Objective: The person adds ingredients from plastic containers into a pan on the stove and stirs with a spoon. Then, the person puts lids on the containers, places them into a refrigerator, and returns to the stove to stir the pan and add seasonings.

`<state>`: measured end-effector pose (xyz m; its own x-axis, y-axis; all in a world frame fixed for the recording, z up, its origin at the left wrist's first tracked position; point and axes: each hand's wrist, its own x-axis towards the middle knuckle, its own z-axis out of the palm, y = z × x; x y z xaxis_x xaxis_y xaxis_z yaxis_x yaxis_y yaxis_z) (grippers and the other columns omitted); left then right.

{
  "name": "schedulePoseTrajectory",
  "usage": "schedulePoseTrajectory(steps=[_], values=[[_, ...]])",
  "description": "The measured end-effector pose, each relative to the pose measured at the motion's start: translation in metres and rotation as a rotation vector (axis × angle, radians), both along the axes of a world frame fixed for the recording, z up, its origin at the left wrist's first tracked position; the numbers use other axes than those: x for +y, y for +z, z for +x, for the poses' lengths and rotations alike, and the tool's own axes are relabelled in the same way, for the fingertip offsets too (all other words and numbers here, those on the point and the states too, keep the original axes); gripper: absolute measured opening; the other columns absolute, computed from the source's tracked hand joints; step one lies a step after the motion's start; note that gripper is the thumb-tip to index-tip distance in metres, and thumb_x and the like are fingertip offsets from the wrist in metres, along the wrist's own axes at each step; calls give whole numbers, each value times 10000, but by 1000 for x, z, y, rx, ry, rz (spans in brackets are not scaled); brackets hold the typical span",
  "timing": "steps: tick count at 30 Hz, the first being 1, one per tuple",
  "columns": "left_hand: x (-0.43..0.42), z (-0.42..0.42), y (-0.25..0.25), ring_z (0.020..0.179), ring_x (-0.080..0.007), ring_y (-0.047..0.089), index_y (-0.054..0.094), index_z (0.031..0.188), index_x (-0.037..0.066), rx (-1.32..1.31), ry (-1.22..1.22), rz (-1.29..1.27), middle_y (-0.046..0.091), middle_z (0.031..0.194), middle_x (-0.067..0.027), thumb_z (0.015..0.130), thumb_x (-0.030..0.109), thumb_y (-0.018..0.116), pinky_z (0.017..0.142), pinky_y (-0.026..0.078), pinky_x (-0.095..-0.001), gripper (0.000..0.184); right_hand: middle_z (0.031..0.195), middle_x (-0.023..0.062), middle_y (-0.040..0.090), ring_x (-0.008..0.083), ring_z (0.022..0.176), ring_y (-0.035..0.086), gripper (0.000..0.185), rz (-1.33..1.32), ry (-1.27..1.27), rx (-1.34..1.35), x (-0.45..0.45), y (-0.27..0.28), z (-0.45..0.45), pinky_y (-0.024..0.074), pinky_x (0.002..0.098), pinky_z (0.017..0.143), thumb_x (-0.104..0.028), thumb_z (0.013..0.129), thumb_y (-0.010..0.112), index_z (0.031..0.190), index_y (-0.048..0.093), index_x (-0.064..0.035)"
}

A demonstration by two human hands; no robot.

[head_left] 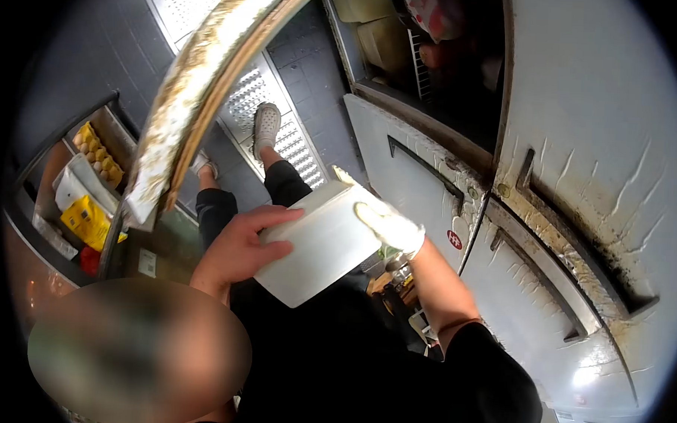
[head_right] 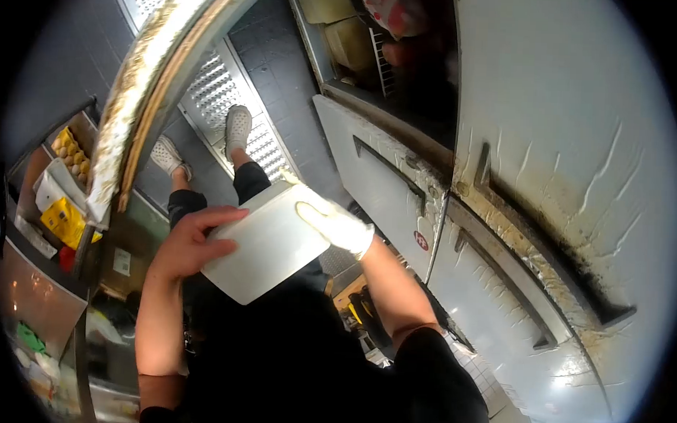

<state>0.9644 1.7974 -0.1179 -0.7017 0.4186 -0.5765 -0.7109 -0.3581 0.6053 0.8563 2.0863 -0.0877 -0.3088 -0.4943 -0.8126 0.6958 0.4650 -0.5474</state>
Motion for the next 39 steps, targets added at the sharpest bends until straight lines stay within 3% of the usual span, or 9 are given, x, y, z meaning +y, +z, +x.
schedulePoseTrajectory(steps=[7, 11, 13, 15, 17, 22, 25, 28, 39], values=[[4, -21, -16, 1158, -238, 639, 654, 1351, 55, 117, -106, -162, 680, 1245, -137, 847, 69, 808, 1008, 482, -326, 527, 1481, 147, 557, 238, 1368, 506, 542, 24, 59, 179, 8, -22, 4, 367, 345, 1158, -258, 1096, 506, 1588, 377, -73], [8, -30, -25, 1206, -264, 629, 655, 1348, 56, 70, -39, -179, 656, 1294, -177, 830, 97, 834, 1019, 480, -337, 550, 1629, 149, 380, 273, 1513, 334, 587, 30, 90, 197, 4, -26, -19, 239, 369, 1239, -282, 1082, 523, 1592, 357, -43], [13, -37, -12, 1228, -348, 613, 618, 1369, 29, 285, -43, -529, 621, 1344, -211, 815, 168, 854, 1027, 479, -395, 618, 1679, 141, 296, 263, 1547, 270, 632, 36, 85, 258, 4, -27, -35, 189, 403, 1262, -337, 1074, 533, 1589, 352, -19], [1, -58, 24, 1249, -389, 592, 590, 1383, 13, 520, -79, -893, 596, 1378, -218, 822, 206, 849, 1027, 480, -432, 647, 1660, 140, 337, 271, 1520, 323, 685, -18, -110, 376, 16, -44, -48, 221, 413, 1255, -471, 1065, 512, 1585, 372, -47], [-20, -44, 47, 1316, -441, 525, 538, 1418, 4, 662, 52, -895, 493, 1464, -272, 871, 253, 778, 1040, 469, -497, 647, 1631, 123, 386, 262, 1480, 381, 720, 61, -636, 241, 21, -58, -60, 296, 423, 1228, -538, 1066, 469, 1595, 345, -66], [-83, -67, 72, 1441, -428, 401, 304, 1556, -39, 667, 537, -1710, 385, 1549, -290, 976, 202, 637, 1208, 345, -534, 710, 1533, 130, 491, 304, 1383, 491, 631, -64, -1104, 513, 30, -85, -158, 423, 483, 1153, -509, 1081, 436, 1553, 393, -92], [-125, -80, 51, 1448, -318, 441, 418, 1533, -29, 422, 151, -1618, 465, 1538, -247, 992, 222, 646, 1173, 356, -401, 638, 1547, 166, 443, 372, 1378, 474, 604, -299, -1215, 499, 28, -102, -246, 420, 565, 1145, -461, 1102, 382, 1566, 343, -77], [-131, -75, 39, 1384, -303, 519, 469, 1499, -35, 325, 168, -1416, 542, 1486, -224, 984, 210, 656, 1143, 380, -378, 600, 1560, 161, 430, 373, 1394, 457, 626, -425, -1257, 494, 19, -116, -319, 405, 587, 1145, -485, 1093, 381, 1578, 324, -94], [-97, -76, 53, 1267, -319, 607, 548, 1417, -32, 255, 79, -1477, 637, 1355, -213, 983, 202, 655, 1082, 435, -374, 504, 1610, 143, 383, 378, 1454, 396, 710, -619, -1308, 396, 4, -128, -399, 352, 667, 1145, -572, 1062, 379, 1622, 252, -156]])
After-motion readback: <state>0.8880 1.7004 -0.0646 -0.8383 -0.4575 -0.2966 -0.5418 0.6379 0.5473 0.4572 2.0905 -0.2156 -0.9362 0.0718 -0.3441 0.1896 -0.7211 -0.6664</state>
